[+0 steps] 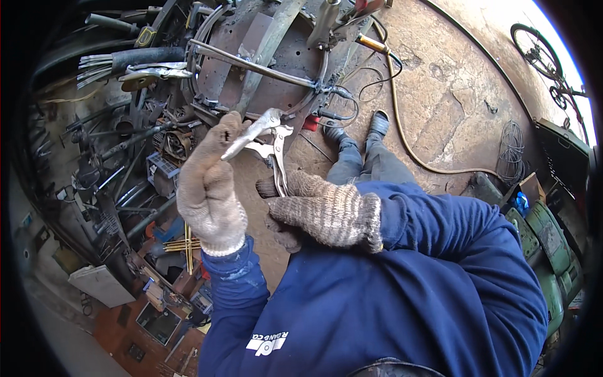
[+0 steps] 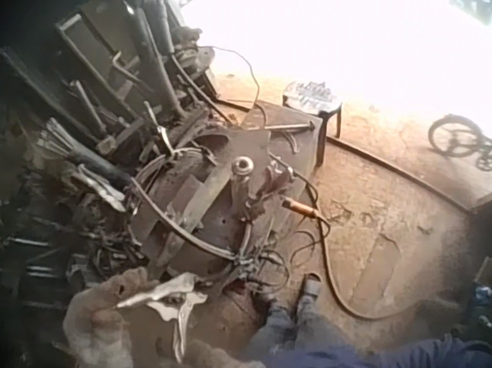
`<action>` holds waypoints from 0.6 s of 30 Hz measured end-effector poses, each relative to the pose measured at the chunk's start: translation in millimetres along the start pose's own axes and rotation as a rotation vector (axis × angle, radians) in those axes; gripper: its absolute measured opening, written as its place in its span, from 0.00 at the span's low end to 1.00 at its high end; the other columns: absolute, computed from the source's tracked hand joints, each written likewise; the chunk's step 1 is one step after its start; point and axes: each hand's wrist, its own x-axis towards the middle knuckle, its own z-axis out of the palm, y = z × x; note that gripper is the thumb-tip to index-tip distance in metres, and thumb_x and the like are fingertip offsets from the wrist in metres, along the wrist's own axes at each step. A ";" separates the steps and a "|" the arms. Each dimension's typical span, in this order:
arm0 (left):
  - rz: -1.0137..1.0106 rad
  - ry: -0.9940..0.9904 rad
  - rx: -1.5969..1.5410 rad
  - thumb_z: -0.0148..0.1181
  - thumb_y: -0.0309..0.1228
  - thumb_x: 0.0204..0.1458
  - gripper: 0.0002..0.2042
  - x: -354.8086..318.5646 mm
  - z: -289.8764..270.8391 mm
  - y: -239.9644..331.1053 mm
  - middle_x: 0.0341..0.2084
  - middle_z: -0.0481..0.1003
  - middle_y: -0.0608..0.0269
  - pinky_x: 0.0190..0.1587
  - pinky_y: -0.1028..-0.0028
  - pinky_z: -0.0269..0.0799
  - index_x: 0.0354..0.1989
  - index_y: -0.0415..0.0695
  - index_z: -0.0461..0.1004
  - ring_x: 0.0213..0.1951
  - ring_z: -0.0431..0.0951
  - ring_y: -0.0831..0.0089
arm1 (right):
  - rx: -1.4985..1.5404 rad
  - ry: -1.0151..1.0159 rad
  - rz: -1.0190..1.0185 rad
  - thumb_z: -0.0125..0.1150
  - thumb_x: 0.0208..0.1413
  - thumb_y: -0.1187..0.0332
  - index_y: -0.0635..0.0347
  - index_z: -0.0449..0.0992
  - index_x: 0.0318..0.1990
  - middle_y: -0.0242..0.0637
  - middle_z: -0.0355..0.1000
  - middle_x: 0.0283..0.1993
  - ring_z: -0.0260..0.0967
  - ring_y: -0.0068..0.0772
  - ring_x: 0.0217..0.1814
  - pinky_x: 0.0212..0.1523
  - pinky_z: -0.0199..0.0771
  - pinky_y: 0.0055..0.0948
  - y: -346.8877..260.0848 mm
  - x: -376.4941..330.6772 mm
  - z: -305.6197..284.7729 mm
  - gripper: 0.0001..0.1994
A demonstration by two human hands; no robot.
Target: The person aligns metal pieces on a jig, welds them with a welding rod, grinds the metal with an angle grinder, and clamps metal components together using locking pliers.
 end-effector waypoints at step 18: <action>-0.599 -0.197 0.274 0.54 0.65 0.61 0.45 -36.6 -23.0 2.6 0.51 0.78 0.53 0.48 0.73 0.78 0.71 0.36 0.60 0.47 0.79 0.72 | -0.998 0.155 -0.427 0.63 0.60 0.54 0.66 0.73 0.55 0.57 0.78 0.44 0.77 0.63 0.49 0.52 0.78 0.51 -13.0 -13.0 29.2 0.24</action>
